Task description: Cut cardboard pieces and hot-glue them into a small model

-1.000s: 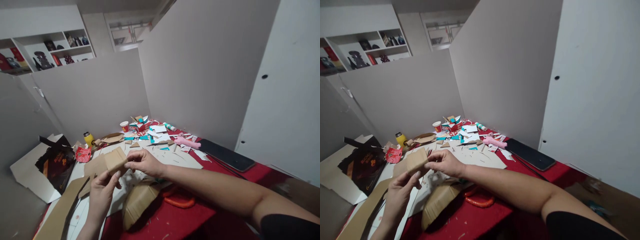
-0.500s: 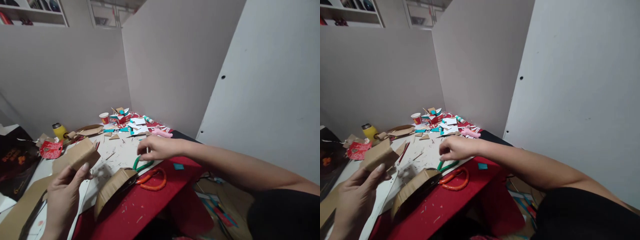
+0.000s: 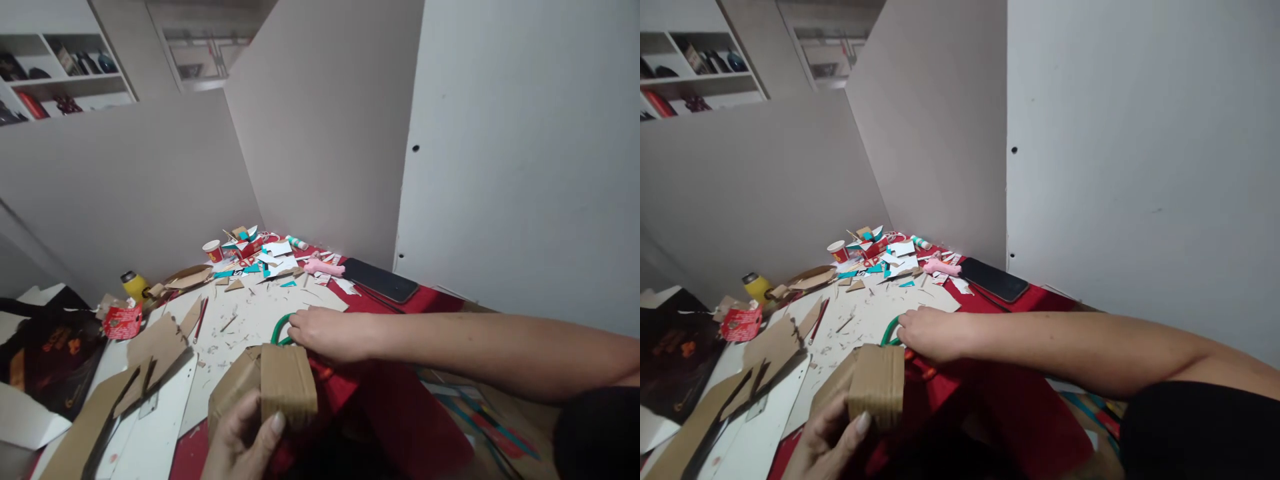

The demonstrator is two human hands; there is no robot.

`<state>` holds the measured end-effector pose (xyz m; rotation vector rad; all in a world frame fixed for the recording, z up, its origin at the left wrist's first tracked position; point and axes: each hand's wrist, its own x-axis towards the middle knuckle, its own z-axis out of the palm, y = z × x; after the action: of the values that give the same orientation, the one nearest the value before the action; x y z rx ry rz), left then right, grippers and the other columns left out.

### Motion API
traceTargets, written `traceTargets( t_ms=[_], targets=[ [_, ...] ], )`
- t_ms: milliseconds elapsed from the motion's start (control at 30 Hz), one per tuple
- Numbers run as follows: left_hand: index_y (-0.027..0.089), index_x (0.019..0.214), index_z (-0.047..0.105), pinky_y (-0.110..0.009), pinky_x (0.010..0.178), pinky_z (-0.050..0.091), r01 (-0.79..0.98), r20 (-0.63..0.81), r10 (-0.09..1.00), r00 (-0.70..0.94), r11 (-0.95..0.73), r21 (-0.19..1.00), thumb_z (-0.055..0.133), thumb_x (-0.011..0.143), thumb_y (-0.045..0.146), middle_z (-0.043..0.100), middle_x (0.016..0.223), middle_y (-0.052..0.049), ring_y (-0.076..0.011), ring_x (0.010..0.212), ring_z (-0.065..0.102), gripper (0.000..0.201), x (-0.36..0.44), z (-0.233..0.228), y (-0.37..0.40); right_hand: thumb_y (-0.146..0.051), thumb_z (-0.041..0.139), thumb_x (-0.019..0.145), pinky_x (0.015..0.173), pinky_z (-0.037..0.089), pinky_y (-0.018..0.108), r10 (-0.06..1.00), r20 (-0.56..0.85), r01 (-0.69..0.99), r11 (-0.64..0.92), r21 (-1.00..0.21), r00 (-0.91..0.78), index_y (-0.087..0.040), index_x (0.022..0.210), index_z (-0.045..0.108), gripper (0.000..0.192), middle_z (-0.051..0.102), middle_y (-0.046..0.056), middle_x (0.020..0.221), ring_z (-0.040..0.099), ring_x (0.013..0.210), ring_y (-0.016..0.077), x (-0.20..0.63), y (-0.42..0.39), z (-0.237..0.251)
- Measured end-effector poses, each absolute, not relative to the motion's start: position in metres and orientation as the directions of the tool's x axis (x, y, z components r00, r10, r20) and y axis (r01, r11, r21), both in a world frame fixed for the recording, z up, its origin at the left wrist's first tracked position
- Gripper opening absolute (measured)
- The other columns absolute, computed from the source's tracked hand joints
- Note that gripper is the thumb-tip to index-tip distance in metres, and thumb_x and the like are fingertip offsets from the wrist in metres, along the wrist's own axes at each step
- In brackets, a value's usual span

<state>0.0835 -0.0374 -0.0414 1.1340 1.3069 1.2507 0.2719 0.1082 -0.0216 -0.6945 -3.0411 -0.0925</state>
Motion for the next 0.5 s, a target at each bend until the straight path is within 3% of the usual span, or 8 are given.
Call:
traceTargets(
  t_ms=[133,300,433,500],
  targets=[
    [0.021,0.101,0.073,-0.033,0.087,0.051,0.117,0.129,0.988,-0.085,-0.119,0.986,0.074,0.072,0.038,0.072,0.106,-0.01,-0.0264,0.099,0.065,0.033,0.062,-0.026,-0.011,-0.017,0.065,0.07,0.067,0.04,0.033,0.43,0.031,0.431,0.901,0.053,-0.902,-0.009,0.101,0.061,0.032,0.064,0.014,0.092,0.058,0.08,0.0243,0.269,0.11,-0.021],
    [0.019,0.103,0.071,-0.026,0.09,0.047,0.055,0.289,0.893,-0.345,-0.288,0.956,0.075,0.073,0.031,0.074,0.1,-0.005,-0.019,0.098,0.065,0.033,0.021,0.001,0.032,-0.018,0.069,0.059,0.058,0.035,0.03,0.451,0.007,0.451,0.892,0.016,-0.893,-0.011,0.095,0.063,0.037,0.066,0.012,0.083,0.06,0.071,0.0232,0.27,0.113,-0.016],
    [0.018,0.098,0.07,-0.025,0.074,0.052,-0.021,0.299,0.814,-0.497,-0.356,0.934,0.077,0.069,0.036,0.073,0.086,-0.002,-0.0133,0.077,0.067,0.035,-0.005,0.005,0.04,-0.024,0.063,0.067,0.057,0.032,0.03,0.487,0.061,0.488,0.873,-0.006,-0.871,-0.014,0.087,0.063,0.022,0.066,0.011,0.077,0.06,0.067,0.0222,0.281,0.11,-0.015],
    [0.017,0.093,0.07,-0.022,0.062,0.052,-0.057,0.282,0.803,-0.526,-0.364,0.93,0.08,0.064,0.034,0.07,0.076,0.0,-0.0111,0.066,0.064,0.035,-0.011,0.005,0.036,-0.025,0.063,0.067,0.057,0.031,0.03,0.556,0.095,0.546,0.83,-0.114,-0.826,-0.016,0.081,0.061,0.016,0.066,0.009,0.075,0.059,0.066,0.022,0.288,0.111,-0.018]
  ],
)
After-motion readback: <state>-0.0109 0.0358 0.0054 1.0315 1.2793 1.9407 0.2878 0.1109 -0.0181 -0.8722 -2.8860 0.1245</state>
